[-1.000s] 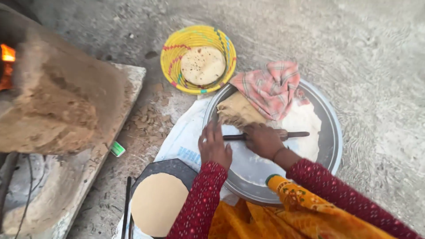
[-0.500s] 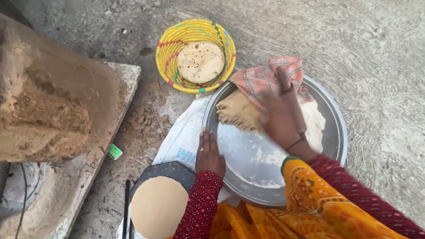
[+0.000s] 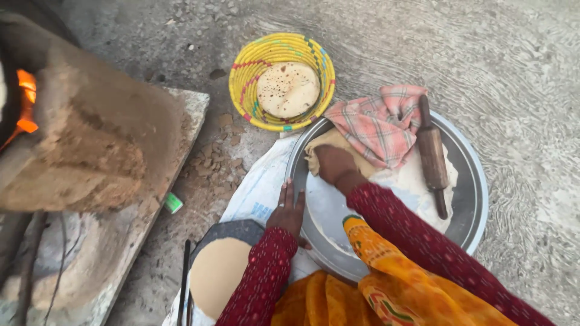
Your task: Rolling out dough and cooking flatbread over an open flame stove.
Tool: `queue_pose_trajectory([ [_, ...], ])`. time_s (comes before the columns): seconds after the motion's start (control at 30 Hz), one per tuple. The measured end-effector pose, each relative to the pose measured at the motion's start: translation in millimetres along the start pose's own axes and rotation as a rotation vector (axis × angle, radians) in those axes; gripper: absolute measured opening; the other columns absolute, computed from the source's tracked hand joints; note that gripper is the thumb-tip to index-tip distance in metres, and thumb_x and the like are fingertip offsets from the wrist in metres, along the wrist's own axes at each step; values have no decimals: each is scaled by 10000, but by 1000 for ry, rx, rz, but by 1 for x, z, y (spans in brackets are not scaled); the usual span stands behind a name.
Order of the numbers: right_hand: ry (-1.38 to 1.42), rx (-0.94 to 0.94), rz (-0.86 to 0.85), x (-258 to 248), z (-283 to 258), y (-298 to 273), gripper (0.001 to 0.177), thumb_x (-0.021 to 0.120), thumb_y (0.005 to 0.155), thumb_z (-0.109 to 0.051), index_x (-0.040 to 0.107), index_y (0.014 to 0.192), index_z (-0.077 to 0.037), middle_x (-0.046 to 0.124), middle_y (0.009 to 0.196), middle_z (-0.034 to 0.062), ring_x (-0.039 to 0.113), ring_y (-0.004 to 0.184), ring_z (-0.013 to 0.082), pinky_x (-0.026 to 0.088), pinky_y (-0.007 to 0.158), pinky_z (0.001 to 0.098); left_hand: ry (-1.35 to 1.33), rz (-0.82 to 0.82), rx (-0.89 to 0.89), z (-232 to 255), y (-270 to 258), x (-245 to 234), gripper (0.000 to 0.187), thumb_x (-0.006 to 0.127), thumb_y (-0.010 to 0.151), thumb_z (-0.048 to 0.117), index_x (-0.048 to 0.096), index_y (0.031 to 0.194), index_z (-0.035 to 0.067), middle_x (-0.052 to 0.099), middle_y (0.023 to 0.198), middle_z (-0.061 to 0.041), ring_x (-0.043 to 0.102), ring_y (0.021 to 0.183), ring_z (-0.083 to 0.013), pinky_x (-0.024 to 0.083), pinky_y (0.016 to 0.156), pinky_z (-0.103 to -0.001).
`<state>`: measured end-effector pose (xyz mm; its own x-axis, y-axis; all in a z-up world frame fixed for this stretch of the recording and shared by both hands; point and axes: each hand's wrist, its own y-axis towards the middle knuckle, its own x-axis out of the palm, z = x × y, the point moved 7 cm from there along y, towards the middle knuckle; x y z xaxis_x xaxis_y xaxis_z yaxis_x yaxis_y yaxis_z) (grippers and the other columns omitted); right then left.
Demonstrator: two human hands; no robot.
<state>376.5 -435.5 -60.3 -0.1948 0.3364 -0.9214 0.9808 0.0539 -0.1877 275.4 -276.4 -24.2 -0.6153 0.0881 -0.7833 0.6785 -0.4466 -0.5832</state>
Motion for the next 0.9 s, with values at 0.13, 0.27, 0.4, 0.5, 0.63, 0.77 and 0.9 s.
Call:
queue_pose_trajectory([
  [0.13, -143, -64, -144, 6, -13, -17, 264, 682, 830, -167, 681, 1084, -94, 722, 1122, 163, 704, 1008, 351, 570, 863, 462, 65, 6, -59, -6, 2, 19, 1513, 1049, 458, 447, 162, 1599, 2, -75, 1715, -240, 51, 1591, -330, 309, 1226, -368],
  [0.27, -15, -233, 119, -5, -13, -77, 398, 580, 840, -57, 675, 1216, -146, 691, 1267, 140, 705, 1018, 371, 570, 835, 484, 30, 57, -39, 1, -12, 10, 1503, 1036, 462, 501, 166, 1592, 26, -56, 1703, -196, 52, 1577, -308, 276, 1222, -390],
  [0.4, 284, 28, 202, -69, -29, -122, 591, 602, 848, -121, 530, 1435, -118, 554, 1510, 153, 680, 995, 378, 545, 851, 486, 27, 103, -37, -2, -11, 9, 1507, 1034, 436, 520, 185, 1580, 29, -29, 1705, -182, 67, 1582, -287, 241, 1242, -389],
  [0.5, 212, 51, 201, -31, -7, -109, 660, 695, 854, -237, 487, 1458, -72, 616, 1353, 182, 660, 1082, 373, 531, 882, 487, -11, 95, -11, -3, -13, 8, 1492, 1039, 432, 501, 203, 1591, 72, -31, 1705, -189, 60, 1583, -300, 246, 1229, -408],
  [0.63, 192, -10, 216, -31, -14, -76, 717, 764, 750, -262, 529, 1390, -40, 640, 1318, 186, 667, 1068, 379, 539, 858, 482, -21, 88, -19, 0, -10, 7, 1519, 1044, 421, 507, 189, 1600, 76, -43, 1697, -220, 50, 1574, -337, 252, 1224, -405],
  [0.77, 103, 30, -2, -25, -12, -39, 513, 758, 785, -259, 640, 1254, -86, 703, 1164, 165, 674, 1056, 362, 532, 915, 475, 11, 103, -21, 0, -11, 7, 1520, 1042, 420, 510, 190, 1605, 84, -31, 1693, -225, 55, 1576, -344, 250, 1233, -401],
  [0.9, -139, -32, -266, 17, -1, -28, 309, 689, 837, -216, 713, 1128, -114, 732, 1156, 177, 695, 1080, 337, 539, 971, 452, 78, 9, -67, 3, -10, 14, 1532, 1028, 477, 557, 127, 1620, 80, -79, 1694, -209, 26, 1579, -320, 247, 1219, -423],
])
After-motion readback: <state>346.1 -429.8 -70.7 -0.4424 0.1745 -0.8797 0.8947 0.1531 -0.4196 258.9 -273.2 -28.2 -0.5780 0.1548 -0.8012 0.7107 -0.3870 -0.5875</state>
